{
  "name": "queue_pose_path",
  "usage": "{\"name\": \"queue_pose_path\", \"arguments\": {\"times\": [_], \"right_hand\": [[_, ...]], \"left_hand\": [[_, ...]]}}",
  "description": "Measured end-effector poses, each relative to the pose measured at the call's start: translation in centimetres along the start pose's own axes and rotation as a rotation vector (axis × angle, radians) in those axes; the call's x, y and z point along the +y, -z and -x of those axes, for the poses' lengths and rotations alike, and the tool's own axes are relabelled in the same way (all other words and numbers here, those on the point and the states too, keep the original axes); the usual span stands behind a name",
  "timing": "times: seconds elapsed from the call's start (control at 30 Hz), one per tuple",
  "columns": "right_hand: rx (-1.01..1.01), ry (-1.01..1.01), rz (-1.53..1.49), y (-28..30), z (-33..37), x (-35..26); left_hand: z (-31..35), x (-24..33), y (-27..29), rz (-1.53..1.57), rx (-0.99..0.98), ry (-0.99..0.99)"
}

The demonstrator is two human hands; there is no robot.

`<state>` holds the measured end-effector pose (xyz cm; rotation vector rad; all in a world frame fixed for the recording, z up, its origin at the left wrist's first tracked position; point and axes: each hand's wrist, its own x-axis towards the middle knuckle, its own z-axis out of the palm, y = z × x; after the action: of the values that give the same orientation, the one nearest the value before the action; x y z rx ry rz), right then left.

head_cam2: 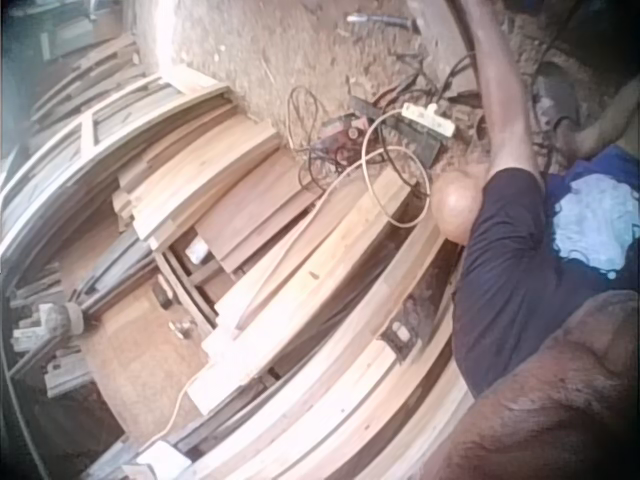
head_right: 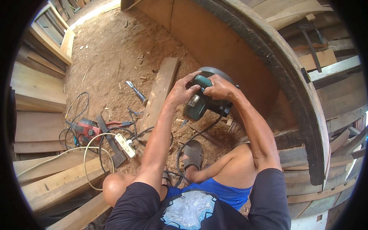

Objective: The person uses a screwdriver to disassemble the housing of a circular saw, removes internal components, and handles a length of black electrical tape.

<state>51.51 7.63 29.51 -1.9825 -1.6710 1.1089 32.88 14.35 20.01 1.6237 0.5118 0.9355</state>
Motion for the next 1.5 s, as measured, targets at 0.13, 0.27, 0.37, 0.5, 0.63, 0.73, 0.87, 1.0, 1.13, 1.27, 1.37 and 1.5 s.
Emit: {"name": "queue_pose_path", "arguments": {"times": [0.13,0.27,0.37,0.5,0.63,0.73,0.87,1.0,1.13,1.27,1.37,1.5], "right_hand": [[-0.02,-0.034,0.039,-0.4,-0.3,-0.7],[-0.02,-0.028,0.062,-0.6,-0.6,-0.4],[-0.029,-0.05,0.102,-0.7,-0.9,-0.1],[-0.063,-0.056,0.149,-1.0,-1.2,0.1],[-0.082,-0.06,0.164,-1.3,-1.5,0.4],[-0.074,-0.05,0.15,-1.5,-1.5,0.7],[-0.066,-0.054,0.205,-2.2,-1.7,0.6],[-0.09,-0.095,0.261,-2.8,-2.6,0.8],[-0.036,-0.064,0.482,-4.0,-3.2,0.2],[0.015,-0.059,0.6,-6.1,-4.6,2.3],[0.013,-0.106,0.691,-8.0,-4.3,0.5],[0.006,0.049,0.82,-10.8,-5.5,2.4]], "left_hand": [[0.0,-1.6,0.3,0.04,-0.006,0.09],[0.1,-2.4,-0.2,0.092,0.011,0.073],[0.3,-2.8,-0.2,0.094,0.0,0.101],[0.9,-3.4,0.3,0.05,-0.043,0.121],[1.1,-3.2,-0.1,0.001,0.005,0.116],[1.4,-2.7,-0.2,-0.081,0.015,0.118],[1.8,-2.6,0.2,-0.174,0.033,0.108],[1.8,-3.8,-0.1,-0.314,0.073,-0.036],[2.3,-5.4,-0.1,-0.319,0.099,-0.058],[3.2,-5.3,-1.0,-0.387,0.135,0.165],[3.7,-7.5,-0.9,-0.307,0.149,0.409],[4.0,-11.3,-1.1,0.564,0.137,0.689]]}}
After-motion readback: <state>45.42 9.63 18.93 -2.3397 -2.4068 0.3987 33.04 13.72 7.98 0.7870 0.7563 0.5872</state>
